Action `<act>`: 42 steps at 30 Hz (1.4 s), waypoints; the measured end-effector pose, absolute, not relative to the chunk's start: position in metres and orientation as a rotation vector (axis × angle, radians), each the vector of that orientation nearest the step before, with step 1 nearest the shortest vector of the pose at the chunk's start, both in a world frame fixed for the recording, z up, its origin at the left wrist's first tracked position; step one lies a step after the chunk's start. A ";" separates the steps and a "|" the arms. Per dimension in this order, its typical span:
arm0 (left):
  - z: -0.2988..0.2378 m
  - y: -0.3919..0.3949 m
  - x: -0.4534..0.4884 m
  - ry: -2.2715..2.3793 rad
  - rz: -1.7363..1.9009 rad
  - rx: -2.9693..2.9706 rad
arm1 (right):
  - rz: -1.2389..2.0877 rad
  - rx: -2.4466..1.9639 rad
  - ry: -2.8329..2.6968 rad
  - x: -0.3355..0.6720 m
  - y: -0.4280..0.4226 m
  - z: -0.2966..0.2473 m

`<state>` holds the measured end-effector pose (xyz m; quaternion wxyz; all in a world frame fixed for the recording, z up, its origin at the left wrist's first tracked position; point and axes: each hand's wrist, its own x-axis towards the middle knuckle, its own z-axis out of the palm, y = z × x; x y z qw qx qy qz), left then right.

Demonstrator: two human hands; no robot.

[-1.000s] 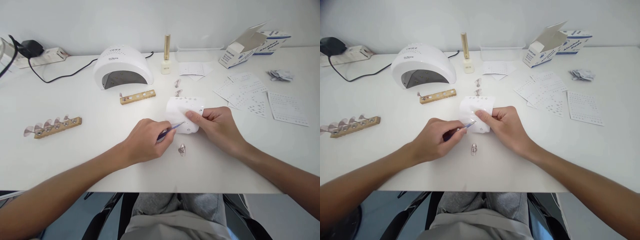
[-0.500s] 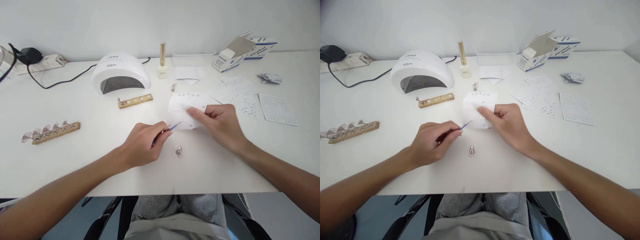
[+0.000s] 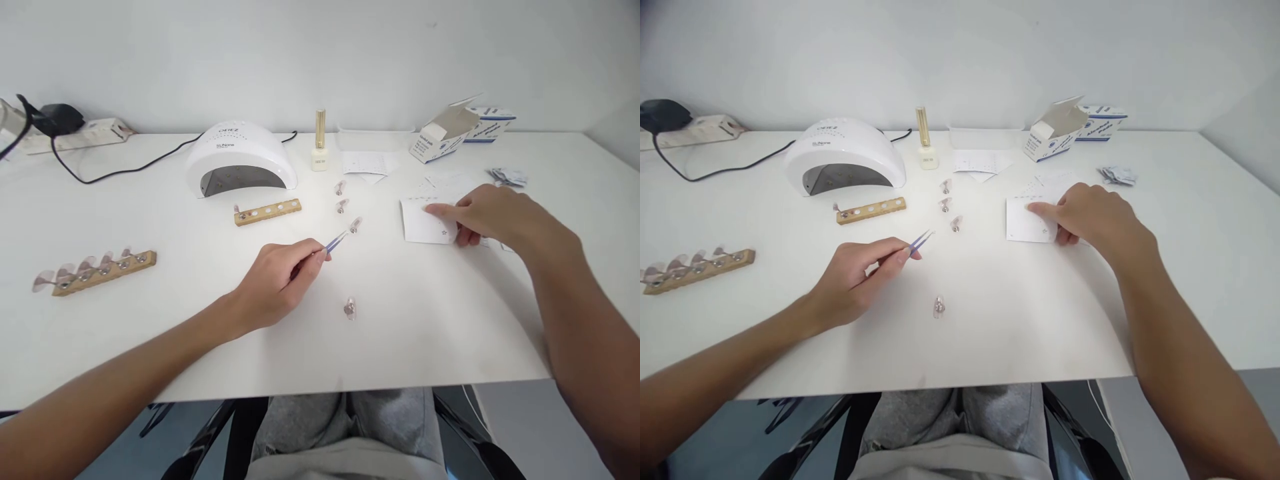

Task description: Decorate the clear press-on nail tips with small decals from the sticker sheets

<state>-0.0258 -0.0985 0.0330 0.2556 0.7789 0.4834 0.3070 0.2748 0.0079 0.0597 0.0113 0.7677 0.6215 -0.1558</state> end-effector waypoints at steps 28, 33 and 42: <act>0.028 -0.097 -0.026 1.431 1.018 1.936 | -1.600 1.016 2.807 0.190 -0.063 0.028; 0.023 -0.098 -0.026 1.380 1.160 1.967 | -1.834 1.286 2.665 0.193 -0.060 0.034; 0.019 -0.100 -0.019 1.463 1.224 2.314 | -1.705 1.667 2.782 0.192 -0.056 0.026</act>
